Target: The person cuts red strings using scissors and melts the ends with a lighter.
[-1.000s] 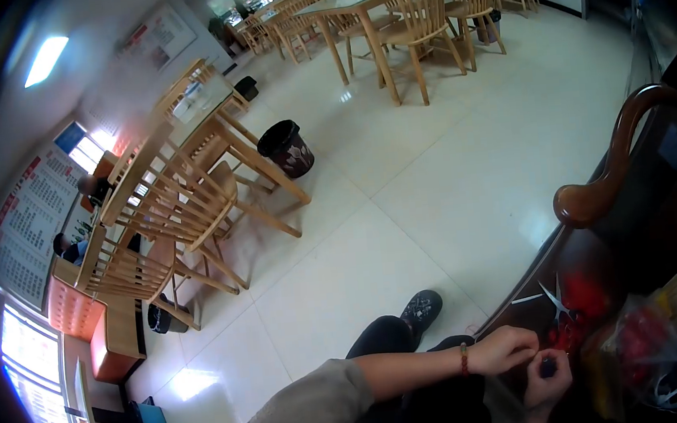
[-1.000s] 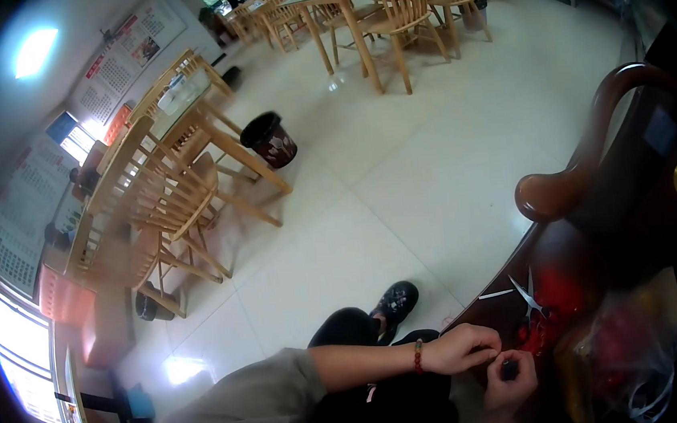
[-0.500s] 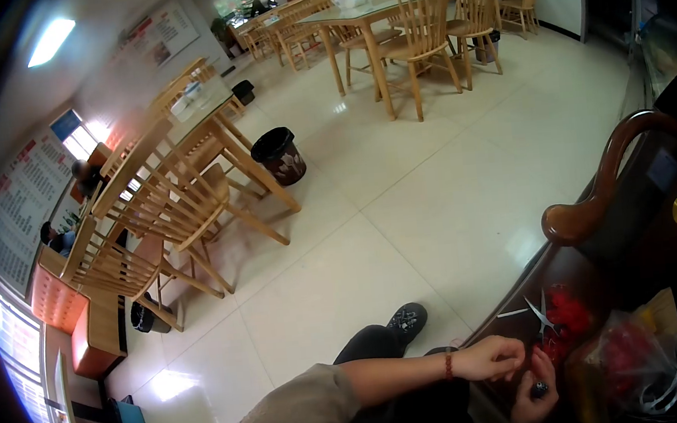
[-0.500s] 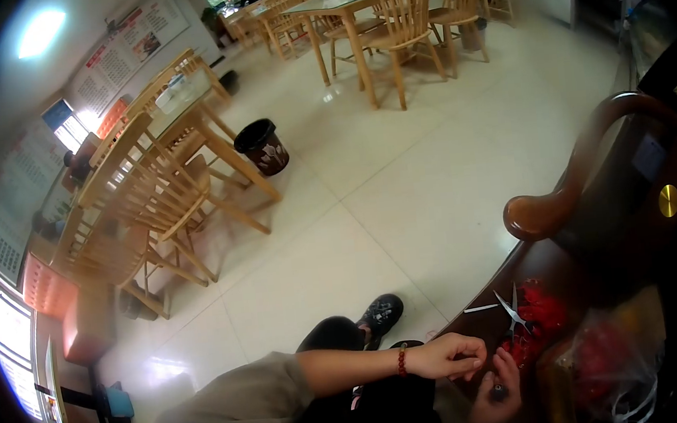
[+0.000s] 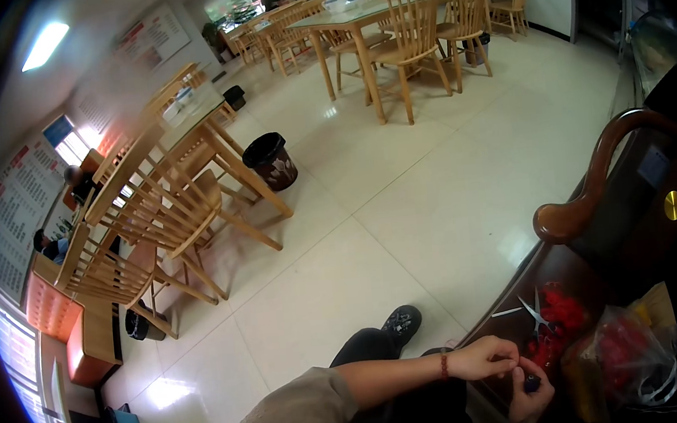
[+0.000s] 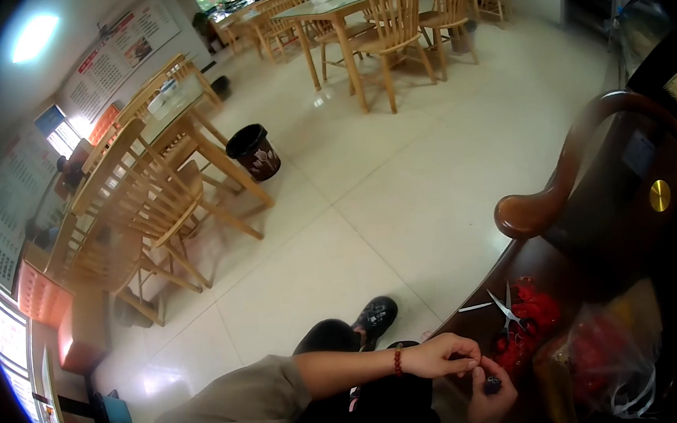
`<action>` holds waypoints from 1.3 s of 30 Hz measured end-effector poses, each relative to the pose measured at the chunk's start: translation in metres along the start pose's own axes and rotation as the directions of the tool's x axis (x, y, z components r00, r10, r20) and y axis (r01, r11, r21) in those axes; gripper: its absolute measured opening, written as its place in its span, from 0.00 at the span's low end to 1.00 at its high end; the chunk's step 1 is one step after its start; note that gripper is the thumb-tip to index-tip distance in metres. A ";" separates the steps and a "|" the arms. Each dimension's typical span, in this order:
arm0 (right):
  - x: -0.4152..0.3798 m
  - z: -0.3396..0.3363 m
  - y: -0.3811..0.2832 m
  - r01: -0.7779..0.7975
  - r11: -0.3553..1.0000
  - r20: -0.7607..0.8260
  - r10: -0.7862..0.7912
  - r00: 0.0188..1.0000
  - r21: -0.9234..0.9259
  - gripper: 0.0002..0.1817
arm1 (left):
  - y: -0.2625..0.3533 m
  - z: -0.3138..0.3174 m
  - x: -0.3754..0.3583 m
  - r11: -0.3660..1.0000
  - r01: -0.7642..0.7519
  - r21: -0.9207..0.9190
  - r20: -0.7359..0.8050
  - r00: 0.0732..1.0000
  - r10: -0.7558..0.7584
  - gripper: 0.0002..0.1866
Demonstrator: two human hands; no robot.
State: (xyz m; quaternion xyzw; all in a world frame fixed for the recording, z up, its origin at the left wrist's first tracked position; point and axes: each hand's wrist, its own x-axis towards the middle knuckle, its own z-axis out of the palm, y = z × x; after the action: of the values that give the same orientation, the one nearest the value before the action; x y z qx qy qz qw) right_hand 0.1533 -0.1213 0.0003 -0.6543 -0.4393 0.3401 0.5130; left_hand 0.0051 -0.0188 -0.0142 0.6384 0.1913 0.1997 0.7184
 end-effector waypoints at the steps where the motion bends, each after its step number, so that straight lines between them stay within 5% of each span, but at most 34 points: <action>1: 0.000 0.001 -0.004 -0.007 1.000 -0.006 0.007 1.000 0.007 0.12 | 0.000 0.000 0.000 1.000 -0.002 -0.005 0.003 1.000 0.002 0.10; 5: 0.001 0.002 0.013 0.165 0.985 -0.057 -0.167 0.984 -0.040 0.12 | 0.002 0.000 -0.001 0.998 -0.002 -0.059 0.008 1.000 0.002 0.09; 8: -0.003 0.001 -0.006 -0.279 0.920 0.064 0.272 0.960 0.276 0.12 | 0.008 0.001 -0.003 0.989 -0.017 -0.150 0.003 1.000 0.017 0.06; 12: -0.006 0.007 0.016 -0.148 0.957 0.035 0.144 0.989 0.249 0.12 | 0.009 0.006 -0.003 0.963 -0.096 -0.251 -0.044 0.995 0.088 0.03; 20: -0.002 0.002 -0.007 -0.016 0.999 0.003 0.016 1.000 0.029 0.06 | 0.016 0.002 -0.005 0.982 -0.091 -0.166 -0.023 0.996 0.089 0.04; 33: -0.003 0.003 -0.008 -0.039 0.999 -0.081 0.036 0.996 -0.032 0.05 | 0.009 -0.001 -0.003 0.962 -0.067 0.266 -0.040 0.996 0.080 0.09; 39: -0.002 0.002 0.002 -0.035 0.999 -0.098 0.033 0.995 -0.022 0.05 | 0.008 -0.002 -0.001 0.967 -0.047 0.249 -0.026 0.998 0.055 0.09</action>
State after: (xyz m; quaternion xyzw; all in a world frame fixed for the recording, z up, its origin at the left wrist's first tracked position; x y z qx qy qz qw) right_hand 0.1511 -0.1224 -0.0023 -0.6836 -0.4066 0.3112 0.5201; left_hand 0.0024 -0.0169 -0.0067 0.7244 0.2101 0.2029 0.6244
